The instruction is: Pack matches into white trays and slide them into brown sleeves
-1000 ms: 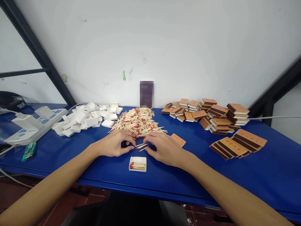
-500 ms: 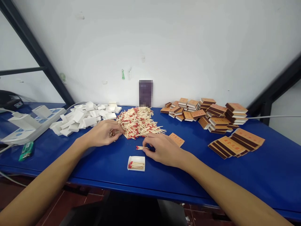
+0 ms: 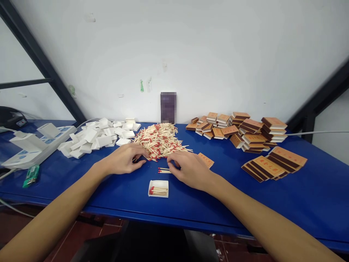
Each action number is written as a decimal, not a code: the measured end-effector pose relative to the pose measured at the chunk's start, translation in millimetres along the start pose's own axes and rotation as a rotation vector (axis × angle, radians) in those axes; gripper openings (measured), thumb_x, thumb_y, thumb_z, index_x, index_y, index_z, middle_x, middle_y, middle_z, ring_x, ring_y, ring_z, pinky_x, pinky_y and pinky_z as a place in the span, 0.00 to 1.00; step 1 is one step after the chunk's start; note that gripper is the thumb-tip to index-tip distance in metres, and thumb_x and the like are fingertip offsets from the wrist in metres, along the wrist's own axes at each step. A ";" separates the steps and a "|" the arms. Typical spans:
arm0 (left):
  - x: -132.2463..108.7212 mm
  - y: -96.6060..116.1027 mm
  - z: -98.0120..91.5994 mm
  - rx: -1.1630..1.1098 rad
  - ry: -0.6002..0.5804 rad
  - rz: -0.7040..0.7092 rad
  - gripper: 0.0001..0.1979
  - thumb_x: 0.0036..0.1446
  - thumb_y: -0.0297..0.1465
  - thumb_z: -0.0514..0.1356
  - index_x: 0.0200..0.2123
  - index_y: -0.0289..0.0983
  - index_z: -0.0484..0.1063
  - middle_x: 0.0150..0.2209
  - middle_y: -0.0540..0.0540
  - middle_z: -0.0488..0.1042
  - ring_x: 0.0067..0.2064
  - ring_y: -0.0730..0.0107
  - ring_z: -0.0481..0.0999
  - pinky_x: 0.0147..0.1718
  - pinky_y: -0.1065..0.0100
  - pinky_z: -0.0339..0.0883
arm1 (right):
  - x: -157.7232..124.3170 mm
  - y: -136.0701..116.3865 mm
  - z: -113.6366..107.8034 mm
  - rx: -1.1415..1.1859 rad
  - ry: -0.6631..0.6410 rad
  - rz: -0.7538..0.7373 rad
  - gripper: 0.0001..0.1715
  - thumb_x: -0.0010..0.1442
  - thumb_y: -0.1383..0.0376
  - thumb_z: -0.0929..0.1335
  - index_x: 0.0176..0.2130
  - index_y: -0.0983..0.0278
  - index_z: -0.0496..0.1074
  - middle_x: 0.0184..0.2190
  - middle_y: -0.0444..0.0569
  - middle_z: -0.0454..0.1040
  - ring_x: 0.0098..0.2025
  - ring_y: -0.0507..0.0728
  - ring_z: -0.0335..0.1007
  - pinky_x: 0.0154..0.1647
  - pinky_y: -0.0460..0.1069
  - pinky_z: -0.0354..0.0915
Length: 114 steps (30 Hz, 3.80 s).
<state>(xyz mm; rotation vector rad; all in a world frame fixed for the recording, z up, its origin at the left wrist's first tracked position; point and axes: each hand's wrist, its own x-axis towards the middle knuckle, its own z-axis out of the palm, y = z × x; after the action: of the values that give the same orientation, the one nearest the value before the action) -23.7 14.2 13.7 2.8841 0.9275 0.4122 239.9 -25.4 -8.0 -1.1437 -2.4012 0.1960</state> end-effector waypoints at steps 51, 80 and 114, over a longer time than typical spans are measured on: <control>-2.0 -5.7 0.3 0.081 0.253 -0.037 0.09 0.62 0.29 0.55 0.38 0.37 0.77 0.35 0.45 0.72 0.39 0.66 0.71 0.41 0.64 0.65 | 0.6 0.1 6.0 0.074 -0.072 -0.008 0.10 0.65 0.64 0.64 0.32 0.64 0.72 0.24 0.43 0.69 0.25 0.51 0.60 0.29 0.47 0.54; -0.1 -2.2 4.5 0.004 0.008 -0.038 0.07 0.62 0.28 0.58 0.40 0.39 0.75 0.39 0.47 0.74 0.40 0.68 0.73 0.40 0.66 0.64 | -1.0 -3.4 4.2 0.134 -0.137 -0.038 0.11 0.65 0.61 0.66 0.34 0.62 0.74 0.23 0.41 0.64 0.27 0.50 0.60 0.30 0.46 0.54; -0.1 0.3 2.6 0.043 -0.002 -0.083 0.07 0.62 0.31 0.58 0.41 0.39 0.76 0.39 0.46 0.73 0.42 0.64 0.73 0.42 0.65 0.64 | -0.6 -2.8 1.6 0.137 -0.024 -0.043 0.09 0.64 0.65 0.65 0.37 0.63 0.74 0.23 0.42 0.68 0.25 0.51 0.61 0.30 0.47 0.57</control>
<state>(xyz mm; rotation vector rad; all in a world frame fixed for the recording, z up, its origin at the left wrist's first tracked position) -22.8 13.8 11.3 2.8711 1.0642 0.3866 237.6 -27.5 -8.8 -1.0325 -2.3895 0.3561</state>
